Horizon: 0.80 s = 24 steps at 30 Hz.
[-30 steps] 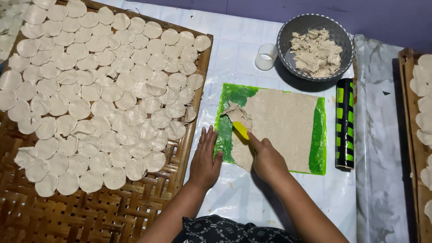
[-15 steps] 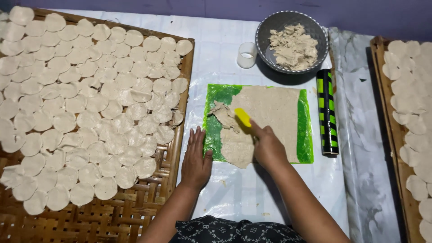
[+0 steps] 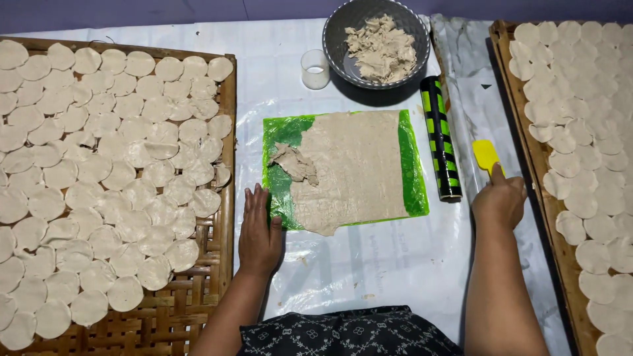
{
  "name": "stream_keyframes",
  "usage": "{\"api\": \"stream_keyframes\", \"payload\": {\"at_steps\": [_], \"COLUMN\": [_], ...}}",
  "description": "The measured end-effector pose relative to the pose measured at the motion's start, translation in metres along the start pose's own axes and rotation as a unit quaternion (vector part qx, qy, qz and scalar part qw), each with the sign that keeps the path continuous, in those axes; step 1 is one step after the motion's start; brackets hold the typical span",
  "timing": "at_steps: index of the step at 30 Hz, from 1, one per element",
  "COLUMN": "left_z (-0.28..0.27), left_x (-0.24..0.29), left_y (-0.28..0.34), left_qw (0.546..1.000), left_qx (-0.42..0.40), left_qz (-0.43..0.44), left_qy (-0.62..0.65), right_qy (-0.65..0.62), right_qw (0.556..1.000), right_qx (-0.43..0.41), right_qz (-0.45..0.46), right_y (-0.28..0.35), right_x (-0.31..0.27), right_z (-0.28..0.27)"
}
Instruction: Rolling out dough and cutting it into small circular pieces using a round cutter.
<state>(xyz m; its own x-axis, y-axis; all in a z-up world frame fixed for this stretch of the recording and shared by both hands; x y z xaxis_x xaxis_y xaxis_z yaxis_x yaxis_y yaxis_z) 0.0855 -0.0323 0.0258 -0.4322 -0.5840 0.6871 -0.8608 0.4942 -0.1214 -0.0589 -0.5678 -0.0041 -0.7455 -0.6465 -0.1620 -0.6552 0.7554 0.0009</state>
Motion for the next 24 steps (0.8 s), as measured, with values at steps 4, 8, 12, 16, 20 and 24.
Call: {"api": "stream_keyframes", "payload": {"at_steps": [4, 8, 12, 16, 20, 24], "left_z": [0.0, -0.001, -0.002, -0.001, -0.001, -0.003], "left_x": [0.001, -0.003, -0.01, -0.037, -0.059, -0.064], "left_y": [0.0, 0.001, 0.003, -0.004, -0.013, -0.016], "left_qw": [1.0, 1.0, 0.999, 0.994, 0.985, 0.98], "left_qx": [0.004, 0.012, 0.017, 0.034, 0.036, 0.042], "left_qz": [-0.003, -0.006, -0.021, -0.034, -0.073, -0.094], "left_qy": [-0.001, 0.002, 0.038, 0.095, 0.152, 0.169], "right_qy": [-0.063, -0.005, -0.039, -0.088, -0.097, -0.16], "right_qw": [0.992, 0.999, 0.995, 0.985, 0.986, 0.973], "right_qx": [-0.061, 0.048, 0.003, -0.038, -0.08, -0.117], "right_qz": [0.089, 0.007, -0.094, -0.141, -0.108, -0.119], "right_y": [0.01, 0.016, 0.007, 0.012, 0.009, 0.035], "right_x": [-0.009, -0.045, -0.09, -0.129, -0.122, -0.114], "right_z": [-0.021, -0.033, -0.003, 0.002, 0.014, 0.017]}}
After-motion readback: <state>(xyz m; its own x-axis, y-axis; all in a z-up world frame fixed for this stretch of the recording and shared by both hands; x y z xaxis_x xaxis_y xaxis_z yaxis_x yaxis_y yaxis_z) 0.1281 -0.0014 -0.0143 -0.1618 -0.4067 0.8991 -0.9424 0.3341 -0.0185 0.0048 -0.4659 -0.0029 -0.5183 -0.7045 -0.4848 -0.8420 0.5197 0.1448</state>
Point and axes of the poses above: each hand's wrist, its own y-axis away from the middle knuckle, its own z-axis out of the palm, x = y × z, the point moved 10 cm from there along -y, towards the middle knuckle, and after that the axes turned 14 degrees about -x, right-handed, at the moved point
